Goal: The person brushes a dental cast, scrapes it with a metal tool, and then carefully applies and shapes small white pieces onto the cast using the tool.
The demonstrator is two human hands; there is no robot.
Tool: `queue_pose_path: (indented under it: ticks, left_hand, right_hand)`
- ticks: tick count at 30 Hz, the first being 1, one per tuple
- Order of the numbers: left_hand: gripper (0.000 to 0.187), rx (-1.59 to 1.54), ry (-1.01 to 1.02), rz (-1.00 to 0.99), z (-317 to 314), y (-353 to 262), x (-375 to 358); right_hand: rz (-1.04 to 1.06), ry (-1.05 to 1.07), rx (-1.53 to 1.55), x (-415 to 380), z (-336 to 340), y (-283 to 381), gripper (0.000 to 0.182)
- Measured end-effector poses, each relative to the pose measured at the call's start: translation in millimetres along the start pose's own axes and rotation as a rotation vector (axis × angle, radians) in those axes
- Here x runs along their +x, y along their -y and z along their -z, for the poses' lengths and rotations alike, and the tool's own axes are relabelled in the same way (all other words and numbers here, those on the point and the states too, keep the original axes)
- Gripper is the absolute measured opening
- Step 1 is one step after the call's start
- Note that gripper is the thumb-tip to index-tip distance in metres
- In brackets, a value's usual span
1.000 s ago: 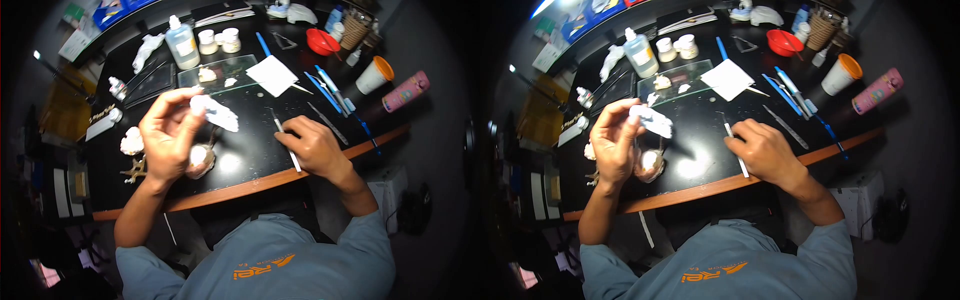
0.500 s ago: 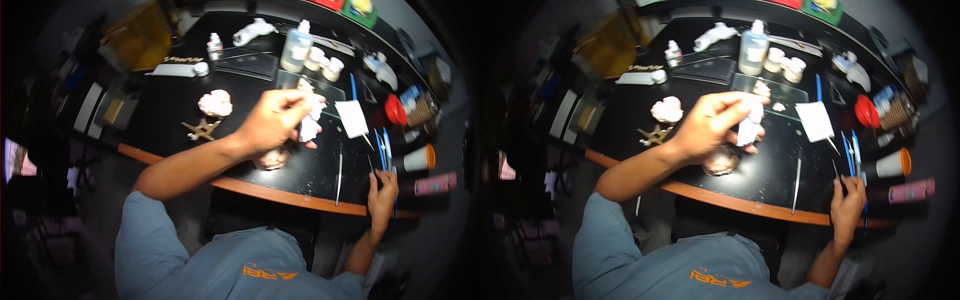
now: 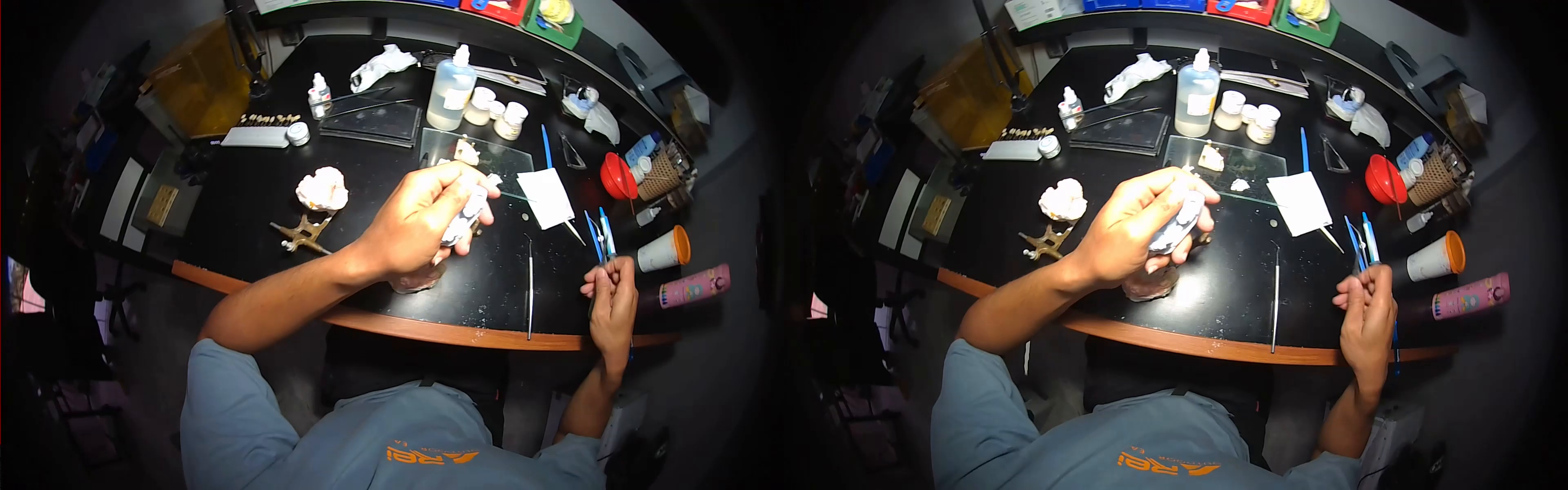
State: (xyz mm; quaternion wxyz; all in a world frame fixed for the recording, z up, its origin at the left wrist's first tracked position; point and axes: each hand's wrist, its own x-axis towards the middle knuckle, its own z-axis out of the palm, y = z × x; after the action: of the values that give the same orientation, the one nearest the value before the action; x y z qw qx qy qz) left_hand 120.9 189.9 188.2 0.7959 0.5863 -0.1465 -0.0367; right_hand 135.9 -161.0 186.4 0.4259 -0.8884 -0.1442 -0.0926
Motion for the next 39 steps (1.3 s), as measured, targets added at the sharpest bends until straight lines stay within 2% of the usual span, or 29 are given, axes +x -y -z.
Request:
queue_pose_path:
  ticks: [1, 6, 9, 12, 15, 22, 25, 28, 30, 32, 35, 39]
  left_hand:
    - [0.032, -0.02, 0.001, -0.001, -1.2, -0.3, -0.2]
    - [0.034, -0.07, -0.019, 0.02, -4.7, -3.6, -1.6]
    - [0.033, -0.111, -0.033, 0.066, -4.1, -7.8, -3.4]
    - [0.031, -0.168, 0.027, 0.124, -0.6, -10.8, -5.9]
    - [0.034, -0.126, 0.06, 0.166, 0.5, -17.4, -6.4]
    - [0.044, 0.106, -0.007, 0.097, -10.5, -11.9, -8.3]
    - [0.046, 0.132, -0.007, 0.152, -5.6, -8.2, -8.5]
    - [0.041, 0.238, -0.052, 0.163, -11.8, -17.6, -12.2]
    - [0.038, 0.373, -0.067, 0.067, -12.6, -13.2, -11.9]
    - [0.035, 0.543, -0.07, -0.129, -8.7, -0.3, -9.9]
    - [0.033, 0.47, -0.095, 0.02, -14.3, -9.7, -12.1]
    - [0.031, 0.581, -0.097, -0.038, -13.5, -7.0, -11.6]
  right_hand:
    - [0.038, 0.026, 0.136, 2.2, -4.2, 14.7, 0.006]
    - [0.262, 0.186, 0.107, 24.6, -22.8, 78.7, 0.003]
    - [0.471, 0.132, 0.011, 45.8, -46.5, 100.9, 0.017]
    - [0.555, 0.012, 0.024, 58.3, -72.9, 106.2, 0.018]
    - [0.49, 0.03, -0.042, 55.6, -80.1, 105.6, 0.019]
    - [0.634, -0.053, -0.078, 49.1, -90.5, 92.4, 0.025]
    - [0.652, -0.052, -0.08, 45.4, -97.0, 89.8, 0.025]
    - [0.681, -0.065, -0.093, 43.3, -100.4, 88.5, 0.025]
    - [0.691, -0.069, -0.108, 42.2, -100.7, 88.3, 0.025]
    - [0.69, -0.065, -0.119, 41.3, -101.1, 88.3, 0.025]
    - [0.711, -0.083, -0.129, 41.9, -103.7, 86.9, 0.026]
    - [0.702, -0.081, -0.145, 41.0, -103.9, 87.5, 0.026]
